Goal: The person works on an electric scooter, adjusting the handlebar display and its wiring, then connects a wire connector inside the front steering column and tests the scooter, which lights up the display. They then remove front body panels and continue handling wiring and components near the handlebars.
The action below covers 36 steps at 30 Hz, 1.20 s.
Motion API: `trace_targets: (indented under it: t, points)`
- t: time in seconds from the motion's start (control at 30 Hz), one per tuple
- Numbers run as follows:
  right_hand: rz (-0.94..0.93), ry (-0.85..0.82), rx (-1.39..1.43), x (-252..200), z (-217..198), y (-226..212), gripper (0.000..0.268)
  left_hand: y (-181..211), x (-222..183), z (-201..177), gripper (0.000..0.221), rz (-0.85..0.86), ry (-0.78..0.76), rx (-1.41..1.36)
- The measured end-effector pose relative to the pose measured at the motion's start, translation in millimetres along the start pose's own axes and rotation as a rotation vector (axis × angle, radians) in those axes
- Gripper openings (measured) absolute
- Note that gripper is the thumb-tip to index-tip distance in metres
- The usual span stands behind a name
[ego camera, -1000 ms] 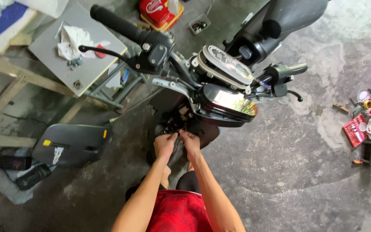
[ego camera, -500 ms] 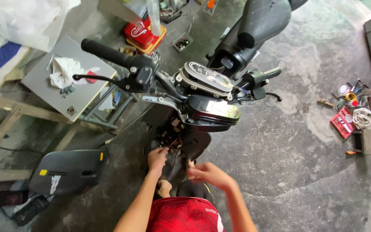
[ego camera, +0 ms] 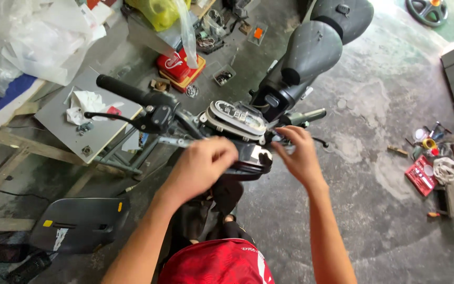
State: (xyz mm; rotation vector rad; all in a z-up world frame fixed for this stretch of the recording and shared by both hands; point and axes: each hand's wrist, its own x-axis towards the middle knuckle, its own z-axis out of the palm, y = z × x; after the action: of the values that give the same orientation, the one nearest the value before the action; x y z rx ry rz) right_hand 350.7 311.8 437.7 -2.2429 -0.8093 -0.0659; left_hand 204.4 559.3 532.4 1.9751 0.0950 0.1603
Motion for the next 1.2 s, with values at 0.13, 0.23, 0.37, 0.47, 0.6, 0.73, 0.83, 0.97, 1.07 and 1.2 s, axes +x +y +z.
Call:
trace_targets:
  t: [0.13,0.23,0.37,0.47,0.6,0.73,0.83,0.97,1.07,1.2]
  points:
    - [-0.055,-0.025,-0.064,13.5,10.4,9.0,0.037,-11.1,66.1,23.4,0.017,0.057,0.037,0.168]
    - [-0.026,-0.022,-0.09,19.2,12.2,16.2,0.04,-31.6,94.2,52.9,0.018,0.094,-0.007,0.366]
    - [-0.049,-0.038,-0.075,25.3,13.7,29.6,0.037,-33.1,112.6,91.4,0.024,0.13,-0.053,0.638]
    - [-0.066,-0.043,-0.062,26.5,13.2,34.2,0.032,-39.3,115.7,116.8,0.027,0.125,-0.064,0.753]
    - [-0.083,-0.025,-0.033,27.4,13.6,40.0,0.025,-51.4,124.9,132.2,0.019,0.077,-0.031,0.829]
    - [-0.067,-0.032,-0.009,24.7,12.5,42.6,0.025,-58.6,136.7,137.9,0.017,0.006,-0.045,0.839]
    - [-0.063,-0.024,0.01,26.7,11.2,40.1,0.024,-54.0,149.5,129.4,0.017,-0.147,-0.091,0.793]
    - [-0.047,-0.013,0.043,28.2,10.3,39.3,0.023,-55.9,158.9,115.4,0.017,-0.309,-0.088,0.58]
    - [-0.032,-0.025,0.066,28.1,11.2,39.3,0.021,-61.1,159.2,106.1,0.017,-0.326,-0.046,0.467]
    - [-0.058,-0.046,0.053,38.5,5.6,32.3,0.026,-65.0,159.2,98.2,0.018,-0.305,-0.053,0.347]
